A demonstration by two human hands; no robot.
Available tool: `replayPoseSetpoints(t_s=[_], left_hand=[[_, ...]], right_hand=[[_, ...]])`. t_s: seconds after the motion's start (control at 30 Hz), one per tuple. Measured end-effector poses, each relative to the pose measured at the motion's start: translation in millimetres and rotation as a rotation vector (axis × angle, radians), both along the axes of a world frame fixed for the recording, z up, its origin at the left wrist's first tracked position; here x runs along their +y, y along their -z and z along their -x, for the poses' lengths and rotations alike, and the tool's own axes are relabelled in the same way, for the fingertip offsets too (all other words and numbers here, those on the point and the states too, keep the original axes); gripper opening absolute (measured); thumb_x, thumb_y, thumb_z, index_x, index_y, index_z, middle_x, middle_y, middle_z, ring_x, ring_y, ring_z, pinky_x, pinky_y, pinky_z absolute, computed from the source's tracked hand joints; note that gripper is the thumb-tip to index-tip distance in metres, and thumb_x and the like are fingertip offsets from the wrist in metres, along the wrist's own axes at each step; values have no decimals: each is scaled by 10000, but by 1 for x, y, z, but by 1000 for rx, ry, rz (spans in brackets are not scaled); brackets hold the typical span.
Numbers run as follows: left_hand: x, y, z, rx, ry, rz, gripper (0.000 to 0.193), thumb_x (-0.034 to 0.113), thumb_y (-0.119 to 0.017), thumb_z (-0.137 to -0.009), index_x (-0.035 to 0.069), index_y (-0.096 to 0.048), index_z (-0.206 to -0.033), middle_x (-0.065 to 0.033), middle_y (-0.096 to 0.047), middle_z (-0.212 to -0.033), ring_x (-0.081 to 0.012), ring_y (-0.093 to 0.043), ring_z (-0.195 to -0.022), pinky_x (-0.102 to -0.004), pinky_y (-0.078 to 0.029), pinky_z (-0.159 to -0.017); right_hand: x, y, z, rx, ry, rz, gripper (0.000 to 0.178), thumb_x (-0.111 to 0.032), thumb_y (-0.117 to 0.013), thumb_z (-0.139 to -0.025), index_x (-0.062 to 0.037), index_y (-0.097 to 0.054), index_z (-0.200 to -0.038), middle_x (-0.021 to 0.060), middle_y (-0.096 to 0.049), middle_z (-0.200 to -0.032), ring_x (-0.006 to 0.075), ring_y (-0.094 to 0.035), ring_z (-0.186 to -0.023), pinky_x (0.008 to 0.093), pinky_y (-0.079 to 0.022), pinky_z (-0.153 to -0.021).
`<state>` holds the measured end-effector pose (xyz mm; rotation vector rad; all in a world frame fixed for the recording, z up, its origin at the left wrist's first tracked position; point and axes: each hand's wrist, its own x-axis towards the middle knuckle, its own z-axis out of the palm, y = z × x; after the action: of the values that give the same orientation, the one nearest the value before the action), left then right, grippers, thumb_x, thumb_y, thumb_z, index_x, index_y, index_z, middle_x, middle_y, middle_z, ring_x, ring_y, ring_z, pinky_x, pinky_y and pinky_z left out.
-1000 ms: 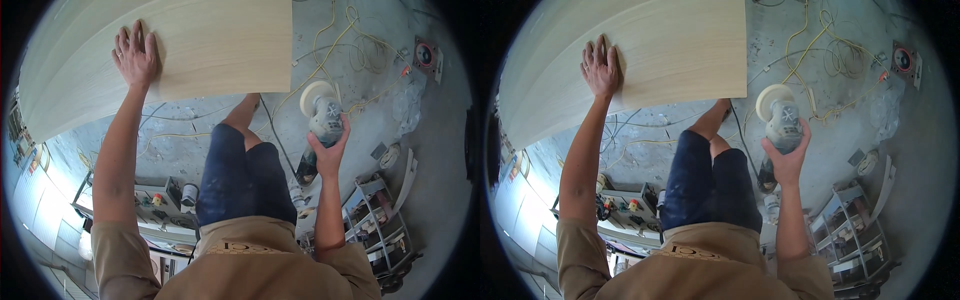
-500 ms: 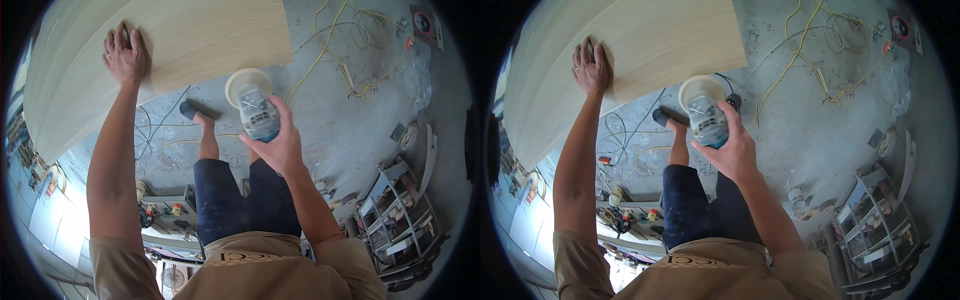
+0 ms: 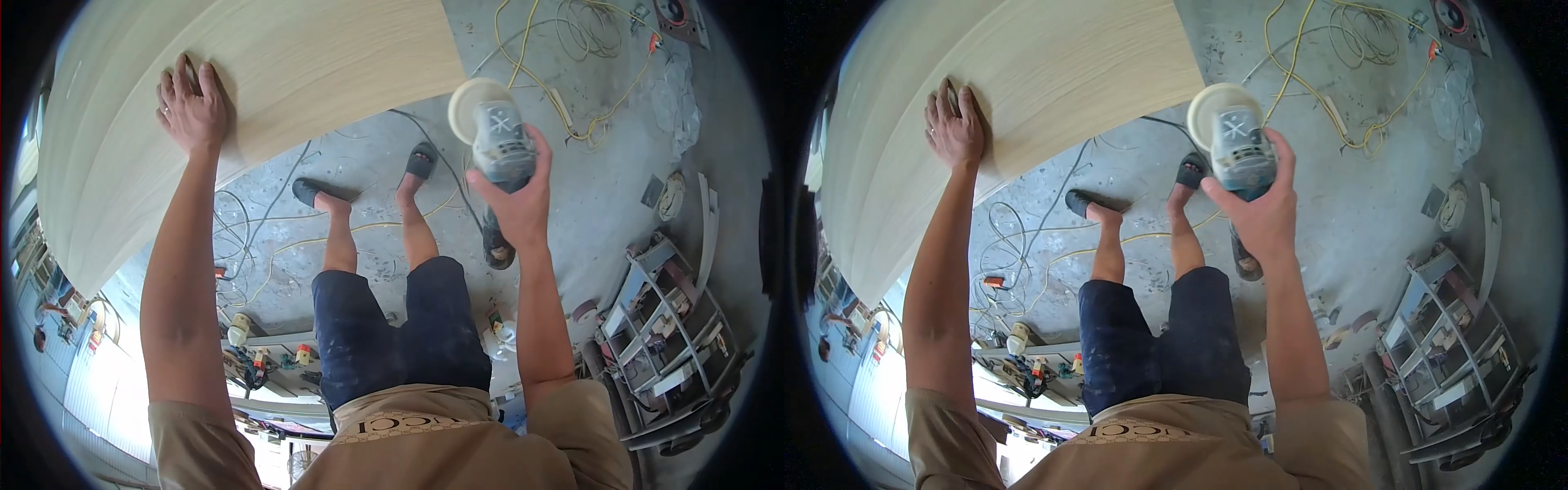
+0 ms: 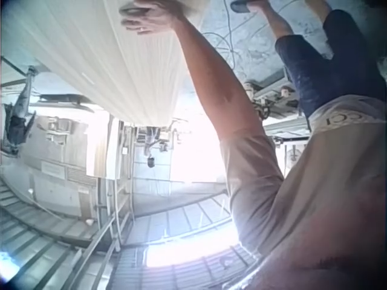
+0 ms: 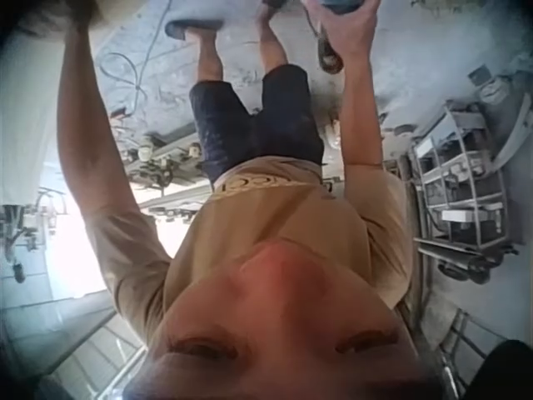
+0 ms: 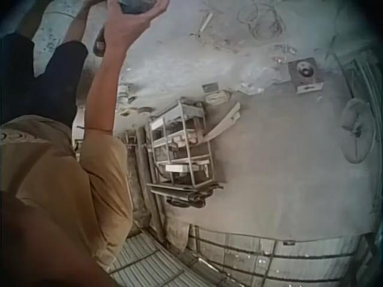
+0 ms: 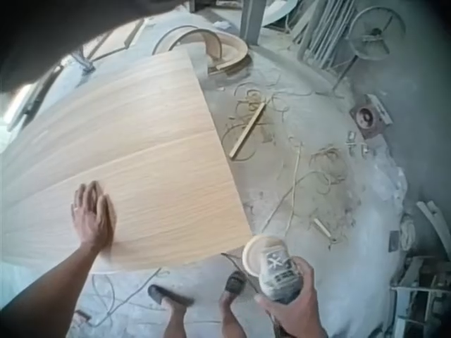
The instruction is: Sanding a large wooden board using a power sander.
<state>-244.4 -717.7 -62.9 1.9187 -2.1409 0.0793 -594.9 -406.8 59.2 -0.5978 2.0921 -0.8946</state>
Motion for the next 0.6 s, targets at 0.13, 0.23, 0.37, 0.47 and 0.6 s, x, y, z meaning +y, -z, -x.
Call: replayPoseSetpoints(t_s=[0.13,0.23,0.37,0.47,0.6], left_hand=[[0,-3,4,-13,-2,-2,678,681,-410,-1042,291,-457,-1595,-144,-372,-1684,-322,-284,-1584,-563,-195,-1265],[0,-10,15,-8,5,-7,673,674,-407,-1045,288,-457,-1595,-149,-373,-1682,-321,-281,-1585,-559,-192,-1267],[1,-13,25,-20,1,-3,673,672,-407,-1046,286,-458,-1595,-153,-378,-1679,-321,-280,-1585,-554,-193,-1268],[1,-14,25,-15,1,-11,676,673,-411,-1044,285,-457,-1595,-156,-379,-1678,-321,-279,-1586,-556,-192,-1268],[6,-9,17,33,10,-8,661,657,-454,-1031,286,-486,-1576,-170,-376,-1678,-360,-287,-1577,-534,-181,-1270]], right_hand=[[3,7,-8,-25,-3,88,959,-135,-923,-760,-74,-374,-1543,150,-583,-1379,235,-621,-1201,390,-518,-1027],[2,7,-24,30,-142,65,973,-261,-952,-735,-130,-396,-1523,245,-667,-1332,391,-686,-1216,461,-552,-1011],[-10,1,-42,9,-333,16,968,-321,-950,-710,-165,-434,-1514,184,-657,-1370,433,-671,-1192,497,-561,-975],[-15,0,-42,54,-415,32,998,-308,-965,-723,-111,-410,-1529,216,-648,-1365,353,-671,-1238,443,-521,-1039],[-3,5,-25,21,-157,42,980,-264,-960,-707,-150,-427,-1522,205,-667,-1352,365,-686,-1213,451,-558,-992]])
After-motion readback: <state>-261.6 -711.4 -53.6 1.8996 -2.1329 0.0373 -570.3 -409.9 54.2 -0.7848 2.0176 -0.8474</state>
